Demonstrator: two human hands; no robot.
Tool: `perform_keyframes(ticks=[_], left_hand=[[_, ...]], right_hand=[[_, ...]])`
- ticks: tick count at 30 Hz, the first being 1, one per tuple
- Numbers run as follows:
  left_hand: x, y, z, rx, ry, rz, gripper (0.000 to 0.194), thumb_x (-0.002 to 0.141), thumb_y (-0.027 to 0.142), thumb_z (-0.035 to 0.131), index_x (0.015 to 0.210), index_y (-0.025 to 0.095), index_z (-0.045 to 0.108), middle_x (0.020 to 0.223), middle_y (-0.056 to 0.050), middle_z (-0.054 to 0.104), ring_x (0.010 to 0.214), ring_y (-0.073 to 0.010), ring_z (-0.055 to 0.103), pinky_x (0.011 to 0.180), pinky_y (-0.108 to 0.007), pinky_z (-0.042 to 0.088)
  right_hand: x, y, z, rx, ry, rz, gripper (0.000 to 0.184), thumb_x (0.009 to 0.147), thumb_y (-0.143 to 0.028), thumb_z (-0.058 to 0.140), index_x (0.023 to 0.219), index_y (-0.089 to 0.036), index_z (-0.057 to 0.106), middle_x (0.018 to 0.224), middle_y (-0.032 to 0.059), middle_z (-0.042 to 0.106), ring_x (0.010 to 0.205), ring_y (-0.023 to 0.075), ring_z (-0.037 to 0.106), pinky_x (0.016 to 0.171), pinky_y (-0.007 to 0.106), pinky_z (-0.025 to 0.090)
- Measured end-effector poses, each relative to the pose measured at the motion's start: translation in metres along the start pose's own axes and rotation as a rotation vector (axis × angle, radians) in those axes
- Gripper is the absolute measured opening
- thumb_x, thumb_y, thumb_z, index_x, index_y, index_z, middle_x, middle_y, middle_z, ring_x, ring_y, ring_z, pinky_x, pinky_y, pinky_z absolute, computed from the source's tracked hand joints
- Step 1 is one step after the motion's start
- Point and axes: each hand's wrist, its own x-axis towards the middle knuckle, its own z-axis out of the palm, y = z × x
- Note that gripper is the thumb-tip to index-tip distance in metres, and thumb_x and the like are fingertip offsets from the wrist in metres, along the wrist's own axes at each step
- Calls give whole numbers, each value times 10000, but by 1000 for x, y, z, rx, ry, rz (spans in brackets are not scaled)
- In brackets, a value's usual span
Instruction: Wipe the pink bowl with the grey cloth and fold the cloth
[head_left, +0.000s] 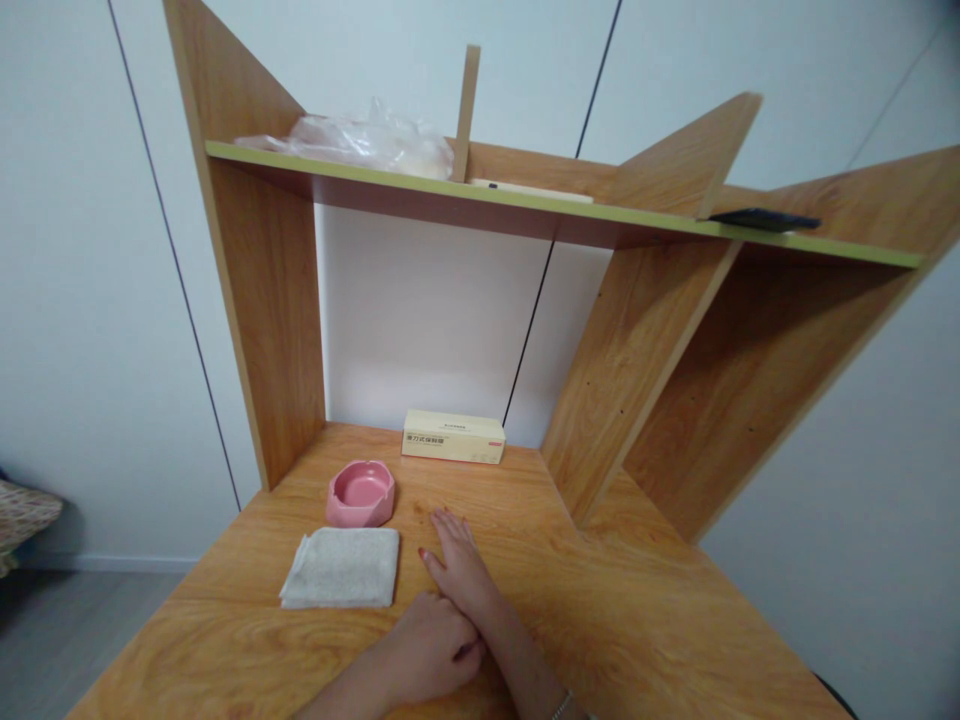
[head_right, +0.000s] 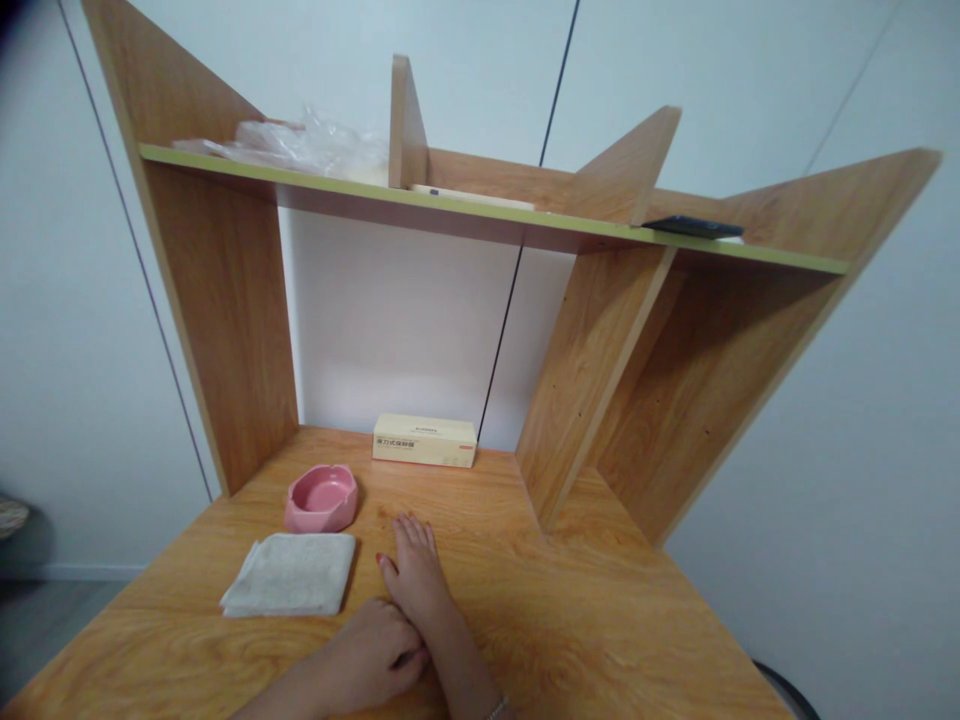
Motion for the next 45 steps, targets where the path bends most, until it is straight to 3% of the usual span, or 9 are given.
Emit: perform_keyframes(ticks=[45], left_hand=[[0,0,3,0,28,-4,207,755,180,469,714,187,672,699,-30,680,599,-166,585,551,-236,405]], right_hand=[[-1,1,1,-19,10,5,510,804,-271,403,1277,-82,396,1327,128,400,1258,215,289,1038,390,201]])
